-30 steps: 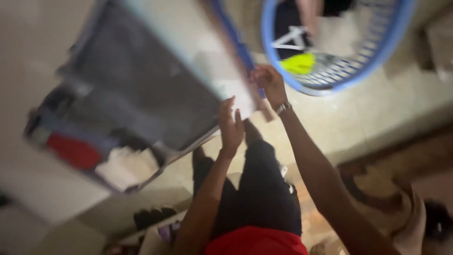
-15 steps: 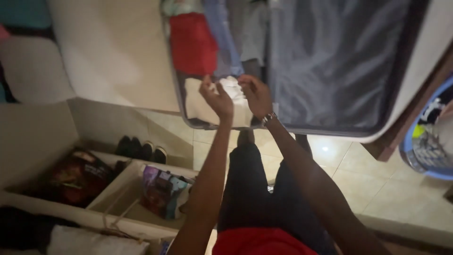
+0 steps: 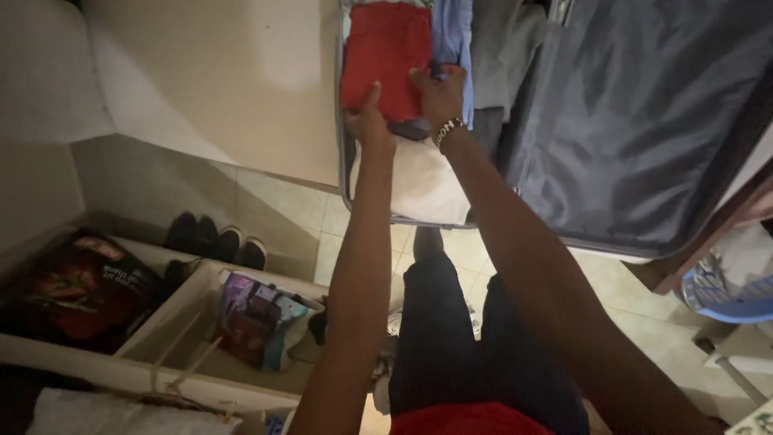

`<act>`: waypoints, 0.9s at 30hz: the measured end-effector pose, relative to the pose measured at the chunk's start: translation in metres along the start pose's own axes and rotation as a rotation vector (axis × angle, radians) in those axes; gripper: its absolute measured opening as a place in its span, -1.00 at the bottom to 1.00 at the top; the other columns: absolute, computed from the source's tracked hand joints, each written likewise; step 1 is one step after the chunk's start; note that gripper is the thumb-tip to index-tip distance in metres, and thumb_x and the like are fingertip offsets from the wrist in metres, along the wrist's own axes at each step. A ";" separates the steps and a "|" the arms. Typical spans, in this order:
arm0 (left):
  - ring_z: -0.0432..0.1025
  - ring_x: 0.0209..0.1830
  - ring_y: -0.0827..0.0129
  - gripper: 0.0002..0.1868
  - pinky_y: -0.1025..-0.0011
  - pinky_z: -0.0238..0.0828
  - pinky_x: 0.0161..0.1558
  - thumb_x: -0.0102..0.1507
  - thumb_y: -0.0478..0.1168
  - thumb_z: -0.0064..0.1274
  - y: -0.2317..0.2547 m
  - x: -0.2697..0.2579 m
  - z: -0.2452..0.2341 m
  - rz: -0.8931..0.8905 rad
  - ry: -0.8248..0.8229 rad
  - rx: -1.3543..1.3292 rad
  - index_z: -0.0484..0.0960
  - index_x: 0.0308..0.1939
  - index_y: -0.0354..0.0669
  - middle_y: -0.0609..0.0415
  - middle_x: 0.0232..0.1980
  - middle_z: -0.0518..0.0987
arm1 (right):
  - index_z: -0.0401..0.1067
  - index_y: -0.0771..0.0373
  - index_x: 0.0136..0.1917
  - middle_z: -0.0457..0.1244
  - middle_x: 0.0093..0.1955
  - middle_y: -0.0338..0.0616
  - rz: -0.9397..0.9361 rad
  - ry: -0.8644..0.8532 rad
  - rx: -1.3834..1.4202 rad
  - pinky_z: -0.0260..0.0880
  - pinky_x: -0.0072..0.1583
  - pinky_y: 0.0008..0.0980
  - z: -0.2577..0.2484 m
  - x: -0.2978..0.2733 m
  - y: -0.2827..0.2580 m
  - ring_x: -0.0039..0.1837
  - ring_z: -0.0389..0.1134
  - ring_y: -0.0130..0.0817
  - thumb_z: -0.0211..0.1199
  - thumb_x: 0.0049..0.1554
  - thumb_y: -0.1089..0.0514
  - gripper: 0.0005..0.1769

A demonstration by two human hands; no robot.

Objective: Unload clothes from a suitcase and put them into a laundry basket.

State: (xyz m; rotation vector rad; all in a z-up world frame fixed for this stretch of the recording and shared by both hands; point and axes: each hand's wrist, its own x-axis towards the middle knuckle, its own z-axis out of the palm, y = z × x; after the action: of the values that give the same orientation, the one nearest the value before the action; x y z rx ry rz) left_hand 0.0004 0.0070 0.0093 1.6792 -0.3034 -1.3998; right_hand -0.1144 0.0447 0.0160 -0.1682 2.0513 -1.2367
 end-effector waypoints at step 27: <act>0.40 0.31 0.19 -0.27 0.30 0.30 0.34 0.28 -0.16 0.23 -0.169 -0.513 0.021 -0.058 -1.235 0.924 0.25 0.42 -0.40 -0.21 0.34 0.47 | 0.13 0.26 0.55 0.19 0.49 0.06 0.268 0.134 1.682 0.20 0.51 0.04 -0.546 -0.198 0.145 0.49 0.23 -0.01 0.19 0.29 0.01 -0.35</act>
State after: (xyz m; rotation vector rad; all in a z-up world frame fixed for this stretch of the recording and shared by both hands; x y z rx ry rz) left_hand -0.2447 0.4398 0.2215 1.1702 -1.8039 -2.4096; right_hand -0.2834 0.6031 0.1513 0.9265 0.5211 -2.3078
